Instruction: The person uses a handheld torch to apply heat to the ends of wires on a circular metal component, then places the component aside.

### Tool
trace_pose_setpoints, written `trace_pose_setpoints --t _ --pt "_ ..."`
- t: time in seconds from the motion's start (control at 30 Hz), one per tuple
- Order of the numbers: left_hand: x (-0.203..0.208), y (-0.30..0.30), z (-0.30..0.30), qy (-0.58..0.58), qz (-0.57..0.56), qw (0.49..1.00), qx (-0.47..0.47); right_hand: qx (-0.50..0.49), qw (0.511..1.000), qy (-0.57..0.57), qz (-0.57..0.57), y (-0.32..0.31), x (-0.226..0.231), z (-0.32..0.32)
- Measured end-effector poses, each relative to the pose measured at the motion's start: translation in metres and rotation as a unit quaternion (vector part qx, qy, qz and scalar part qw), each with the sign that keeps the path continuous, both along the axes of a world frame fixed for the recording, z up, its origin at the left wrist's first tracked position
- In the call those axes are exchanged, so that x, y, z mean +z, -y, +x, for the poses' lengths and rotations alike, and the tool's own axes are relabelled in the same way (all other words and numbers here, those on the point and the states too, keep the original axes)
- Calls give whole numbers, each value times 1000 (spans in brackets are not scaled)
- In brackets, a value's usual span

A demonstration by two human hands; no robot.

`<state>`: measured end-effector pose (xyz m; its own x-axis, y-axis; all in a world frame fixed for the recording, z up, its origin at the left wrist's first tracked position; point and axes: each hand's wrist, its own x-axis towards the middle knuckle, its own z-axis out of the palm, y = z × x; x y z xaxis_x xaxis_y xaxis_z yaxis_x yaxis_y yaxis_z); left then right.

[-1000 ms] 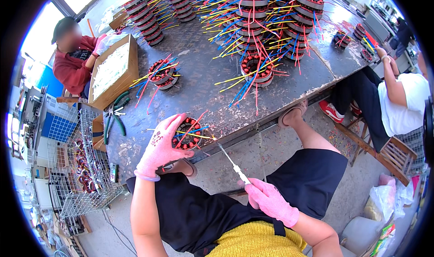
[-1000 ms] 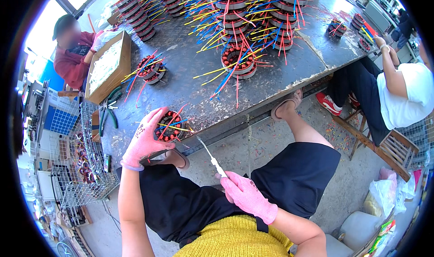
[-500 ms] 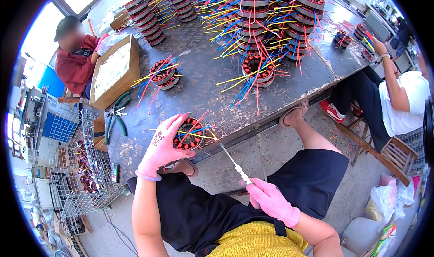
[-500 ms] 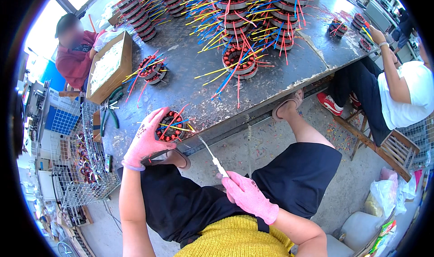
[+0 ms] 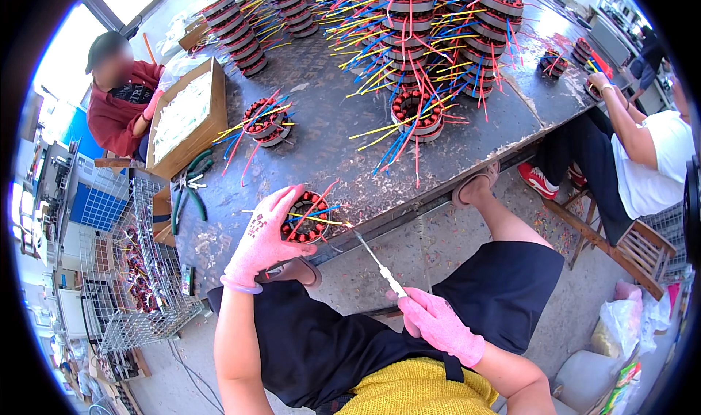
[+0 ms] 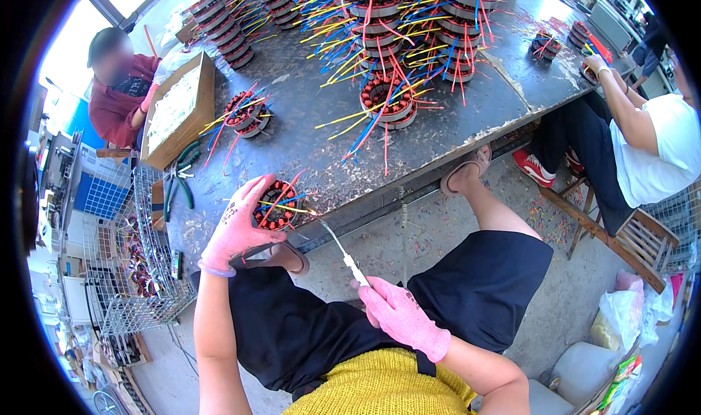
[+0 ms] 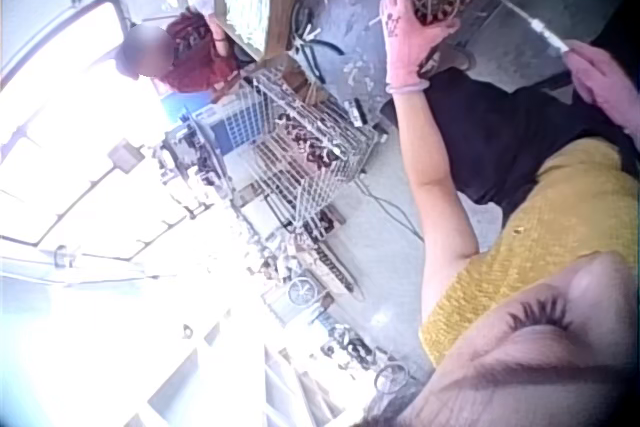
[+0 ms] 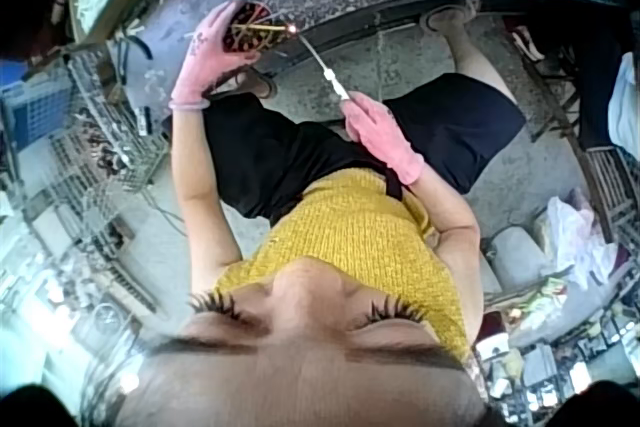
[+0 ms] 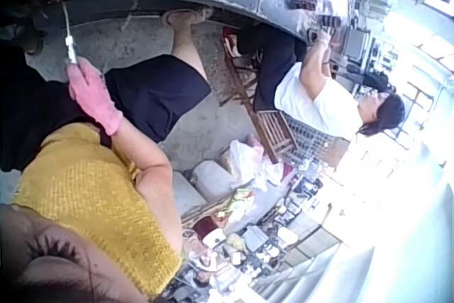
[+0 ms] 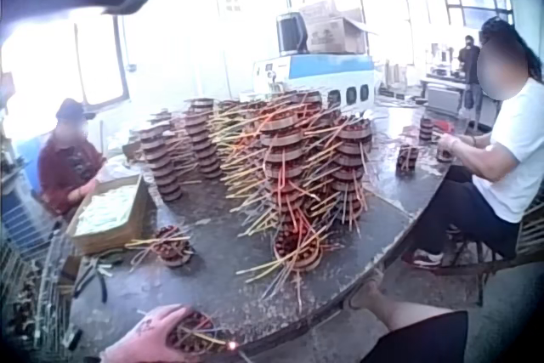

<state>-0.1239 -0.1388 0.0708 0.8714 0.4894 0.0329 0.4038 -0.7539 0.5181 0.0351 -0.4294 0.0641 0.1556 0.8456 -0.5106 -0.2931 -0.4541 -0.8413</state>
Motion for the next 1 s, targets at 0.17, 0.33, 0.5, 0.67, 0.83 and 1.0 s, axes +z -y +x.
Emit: trace_pose_setpoints --t 0.17,0.33,0.5,0.67,0.83,1.0 --pt "1 0 1 0 0 1000 -4 -7 1000 -6 -9 0 2 0" --pt "1 0 0 -1 5 1000 -1 -4 1000 -12 -5 1 -3 -1" --pt "0 0 0 -5 1 1000 -2 -8 1000 0 -10 0 1 -1" --pt "0 -1 -1 -5 -4 1000 -5 0 1000 6 -8 1 -6 0" --pt "-1 -1 0 -5 -4 1000 0 -8 1000 -20 -3 1 -6 -2" --pt "1 1 -1 -11 2 1000 3 1 1000 -19 5 0 -4 0"
